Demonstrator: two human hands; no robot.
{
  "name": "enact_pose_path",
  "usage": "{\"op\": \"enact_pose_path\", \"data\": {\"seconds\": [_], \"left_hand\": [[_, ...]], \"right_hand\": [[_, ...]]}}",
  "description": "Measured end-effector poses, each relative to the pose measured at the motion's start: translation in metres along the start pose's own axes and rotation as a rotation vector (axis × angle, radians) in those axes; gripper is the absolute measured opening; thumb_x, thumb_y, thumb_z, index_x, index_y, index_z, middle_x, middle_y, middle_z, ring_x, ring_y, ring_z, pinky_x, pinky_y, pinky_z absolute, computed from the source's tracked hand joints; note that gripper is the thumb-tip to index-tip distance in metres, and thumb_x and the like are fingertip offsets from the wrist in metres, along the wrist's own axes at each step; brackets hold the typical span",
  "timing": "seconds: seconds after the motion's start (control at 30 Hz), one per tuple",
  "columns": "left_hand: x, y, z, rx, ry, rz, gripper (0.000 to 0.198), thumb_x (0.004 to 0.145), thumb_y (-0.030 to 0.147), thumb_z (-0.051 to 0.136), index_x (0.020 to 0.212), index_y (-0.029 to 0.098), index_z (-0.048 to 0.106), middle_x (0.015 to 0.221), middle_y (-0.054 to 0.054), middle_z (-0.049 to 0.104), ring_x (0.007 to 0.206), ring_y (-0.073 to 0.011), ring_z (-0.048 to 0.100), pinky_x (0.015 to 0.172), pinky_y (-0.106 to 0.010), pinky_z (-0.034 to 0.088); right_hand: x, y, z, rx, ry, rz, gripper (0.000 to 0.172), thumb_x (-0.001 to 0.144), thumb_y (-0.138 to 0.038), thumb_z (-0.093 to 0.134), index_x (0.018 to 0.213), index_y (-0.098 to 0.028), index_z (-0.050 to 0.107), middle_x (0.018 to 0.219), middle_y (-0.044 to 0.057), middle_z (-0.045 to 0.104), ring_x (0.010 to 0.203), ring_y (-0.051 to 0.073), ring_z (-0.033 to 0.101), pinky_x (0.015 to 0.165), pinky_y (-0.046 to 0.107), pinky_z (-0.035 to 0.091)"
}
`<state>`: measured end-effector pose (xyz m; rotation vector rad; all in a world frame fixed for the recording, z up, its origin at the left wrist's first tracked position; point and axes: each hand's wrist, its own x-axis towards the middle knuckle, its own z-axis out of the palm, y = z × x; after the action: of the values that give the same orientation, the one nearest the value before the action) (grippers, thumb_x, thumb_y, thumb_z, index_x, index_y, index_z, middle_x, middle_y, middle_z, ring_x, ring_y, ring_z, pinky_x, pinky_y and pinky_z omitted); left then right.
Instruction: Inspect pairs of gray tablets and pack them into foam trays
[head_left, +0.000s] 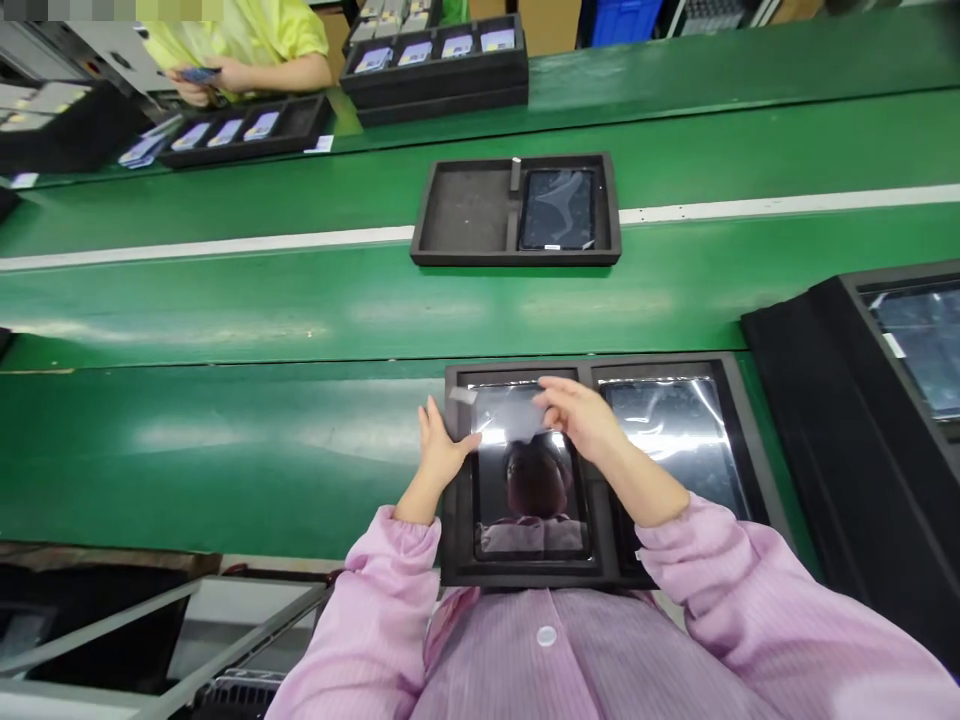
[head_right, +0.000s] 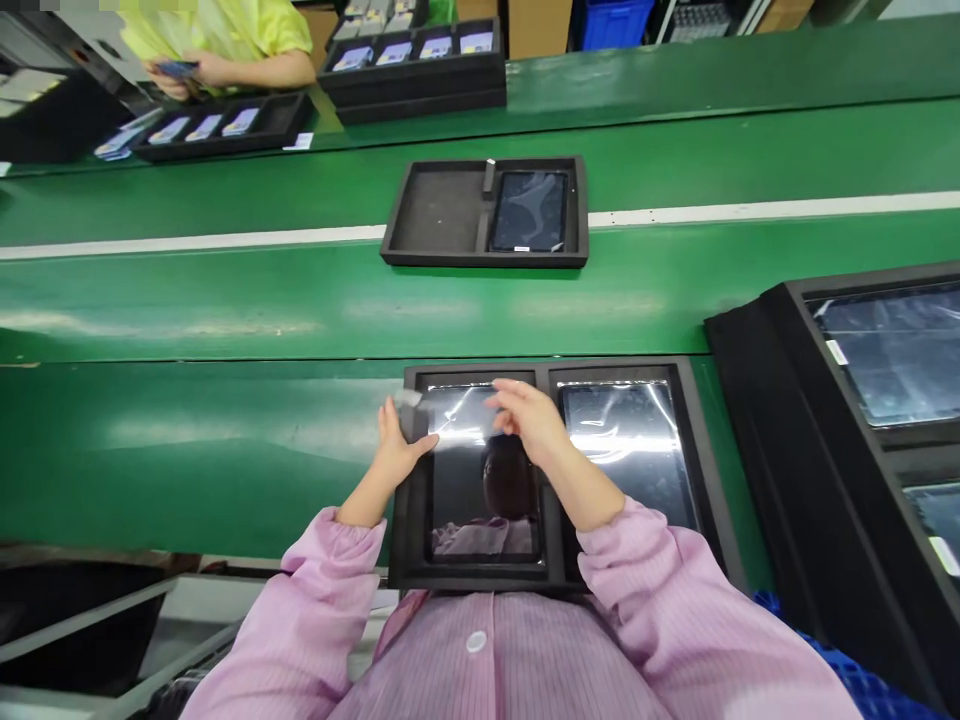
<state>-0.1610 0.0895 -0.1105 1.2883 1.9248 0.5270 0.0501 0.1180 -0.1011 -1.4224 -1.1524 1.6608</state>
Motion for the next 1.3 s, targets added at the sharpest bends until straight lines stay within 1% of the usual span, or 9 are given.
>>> {"op": "enact_pose_path", "data": {"seconds": [0.17,0.3,0.4,0.57,0.67,0.9,0.97,1.13,1.3], "left_hand": [[-0.001,0.001,-0.001,0.012,-0.048,-0.039,0.102,0.065,0.043,0.069,0.142,0.013,0.01,0.15,-0.027,-0.003,0.139,-0.0324,-0.003,0.109,-0.051,0.015],[0.0,0.004,-0.005,0.045,-0.043,-0.057,0.101,0.068,0.037,0.068,0.143,0.014,0.005,0.15,-0.028,-0.001,0.139,-0.0329,0.001,0.106,-0.054,0.018],[-0.004,0.017,-0.007,0.126,0.027,-0.051,0.101,0.068,0.027,0.068,0.143,0.013,0.003,0.149,-0.031,-0.003,0.138,-0.0371,-0.001,0.104,-0.062,0.014],[-0.024,0.05,0.017,0.628,0.21,0.48,0.051,0.08,0.014,0.052,0.13,0.019,0.047,0.149,-0.022,0.02,0.138,-0.0381,0.01,0.105,-0.061,0.015],[-0.025,0.057,0.04,0.758,0.118,0.685,0.035,0.086,0.025,0.048,0.12,0.023,0.058,0.142,-0.019,0.037,0.134,-0.0368,0.027,0.102,-0.063,0.02],[-0.014,0.065,0.072,0.616,0.194,0.596,0.044,0.085,0.027,0.046,0.125,0.012,0.052,0.141,-0.027,0.035,0.133,-0.0462,0.021,0.092,-0.079,0.006],[-0.031,0.07,0.083,0.581,0.101,0.687,0.043,0.08,0.026,0.052,0.121,0.014,0.056,0.139,-0.024,0.04,0.132,-0.0451,0.025,0.098,-0.075,0.012],[-0.082,0.076,0.119,0.448,-0.458,0.996,0.041,0.077,0.017,0.051,0.117,0.022,0.059,0.129,-0.014,0.055,0.124,-0.0324,0.045,0.101,-0.058,0.034],[-0.082,0.082,0.132,0.071,-0.444,0.544,0.057,0.08,0.021,0.045,0.136,0.016,0.034,0.107,-0.012,0.069,0.111,-0.0246,0.057,0.101,-0.051,0.037]], "right_hand": [[-0.004,-0.008,-0.015,-0.024,0.05,0.006,0.039,0.08,-0.035,0.038,0.111,-0.015,0.048,0.074,0.003,0.062,0.049,0.01,0.051,0.049,0.023,0.041],[-0.05,-0.002,-0.028,-0.284,-0.074,0.015,0.033,0.074,-0.028,0.041,0.096,-0.015,0.062,0.05,-0.002,0.054,0.042,0.013,0.047,0.047,0.026,0.041],[-0.088,0.011,-0.028,-0.574,-0.153,-0.002,0.027,0.07,-0.021,0.046,0.083,-0.02,0.07,0.065,0.004,0.067,0.062,0.02,0.062,0.062,0.032,0.048],[-0.121,0.028,-0.021,-0.908,-0.178,-0.063,0.024,0.074,-0.019,0.051,0.082,-0.023,0.073,0.081,0.007,0.072,0.079,0.028,0.067,0.073,0.038,0.05],[-0.115,0.026,-0.043,-0.98,-0.061,-0.101,0.028,0.078,-0.021,0.053,0.099,-0.027,0.07,0.098,0.004,0.071,0.09,0.024,0.066,0.079,0.033,0.051],[-0.065,-0.003,-0.158,-1.113,0.497,-0.139,0.035,0.087,-0.014,0.043,0.116,-0.017,0.061,0.118,0.015,0.059,0.113,0.031,0.049,0.092,0.048,0.041],[-0.049,-0.009,-0.176,-1.135,0.545,-0.181,0.033,0.084,-0.014,0.051,0.114,-0.018,0.062,0.129,0.017,0.049,0.121,0.036,0.039,0.094,0.054,0.036],[-0.022,-0.012,-0.186,-1.094,0.506,-0.257,0.012,0.078,-0.011,0.062,0.084,-0.017,0.069,0.134,0.016,0.045,0.129,0.038,0.026,0.099,0.058,0.025],[-0.056,-0.012,-0.176,-0.964,0.338,-0.348,0.018,0.084,-0.01,0.052,0.074,-0.018,0.065,0.117,0.01,0.059,0.119,0.03,0.042,0.101,0.054,0.025]]}}
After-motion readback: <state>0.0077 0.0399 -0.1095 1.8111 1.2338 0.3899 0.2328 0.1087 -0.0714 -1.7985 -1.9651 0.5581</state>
